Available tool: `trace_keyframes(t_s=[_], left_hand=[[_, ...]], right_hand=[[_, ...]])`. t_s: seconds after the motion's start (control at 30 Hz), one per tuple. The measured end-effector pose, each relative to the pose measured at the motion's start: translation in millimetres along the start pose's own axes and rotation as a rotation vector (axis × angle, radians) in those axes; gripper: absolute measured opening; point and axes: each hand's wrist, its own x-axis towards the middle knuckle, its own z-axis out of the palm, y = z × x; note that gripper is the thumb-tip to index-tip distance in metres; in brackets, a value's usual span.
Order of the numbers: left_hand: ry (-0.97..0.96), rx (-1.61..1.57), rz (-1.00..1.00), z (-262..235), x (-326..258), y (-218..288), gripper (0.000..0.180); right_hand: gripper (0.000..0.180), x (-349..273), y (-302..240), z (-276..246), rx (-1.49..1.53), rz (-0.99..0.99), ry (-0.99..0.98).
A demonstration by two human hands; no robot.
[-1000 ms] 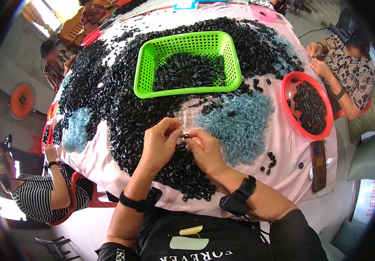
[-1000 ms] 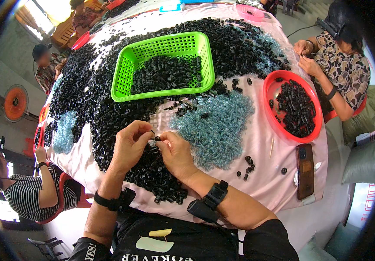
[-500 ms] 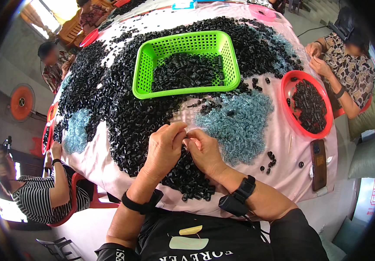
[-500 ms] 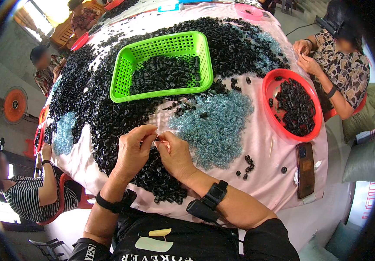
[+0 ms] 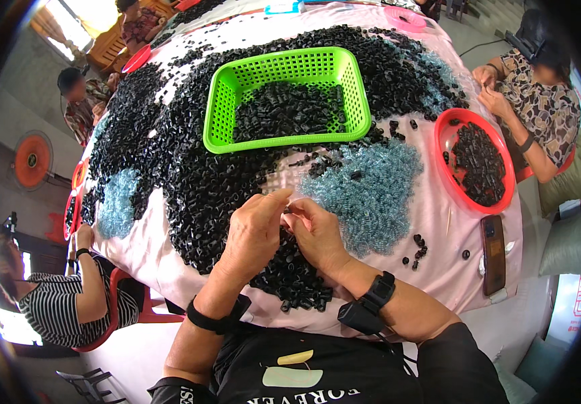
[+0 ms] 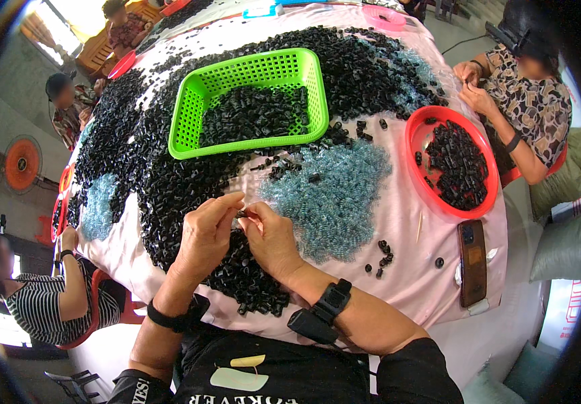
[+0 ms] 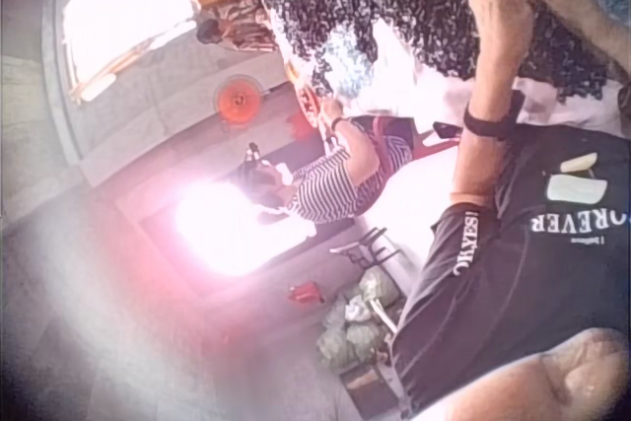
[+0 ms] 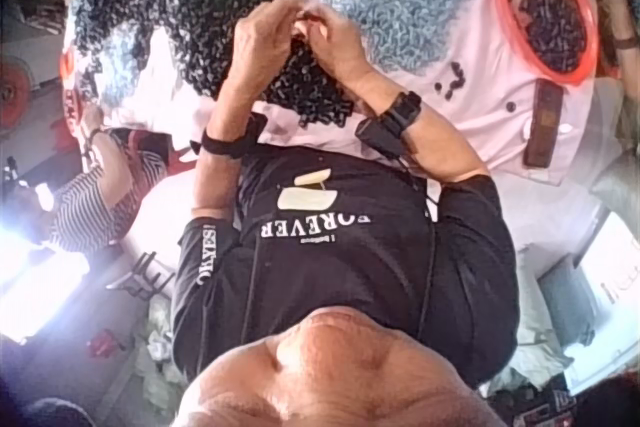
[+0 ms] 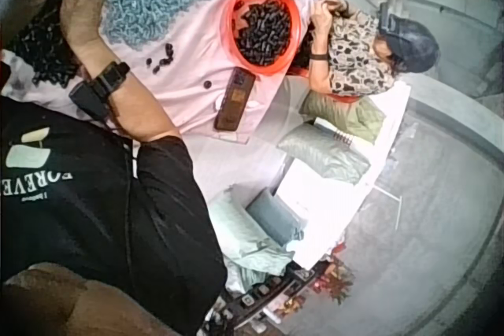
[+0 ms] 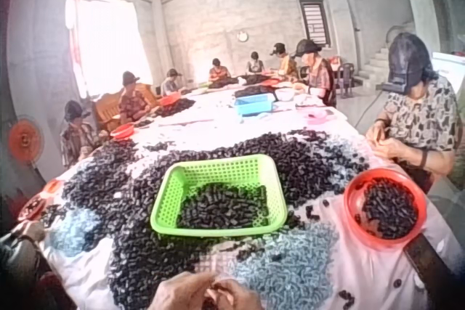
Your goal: Sorting and assembling small black components on a table in a manufacturing environment.
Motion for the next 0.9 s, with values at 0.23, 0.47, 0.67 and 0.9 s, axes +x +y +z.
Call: trace_keyframes(t_s=[0.23,0.47,0.67,0.9], left_hand=[[0.038,-0.051,-0.033,0,-4,-4,0.016],[-0.077,-0.109,-0.259,-9,15,-19,0.014],[-0.256,-0.035,-0.177,12,37,-51,0.013],[-0.288,0.023,-0.068,32,48,-62,0.016]], right_hand=[[0.018,0,-8,-3,-0.026,-0.004,0.006],[0.019,-5,-27,-7,-0.095,-0.006,-0.047],[0.018,-11,-20,-3,-0.132,-0.140,-0.143],[0.018,-10,-21,-3,-0.193,-0.195,-0.135]])
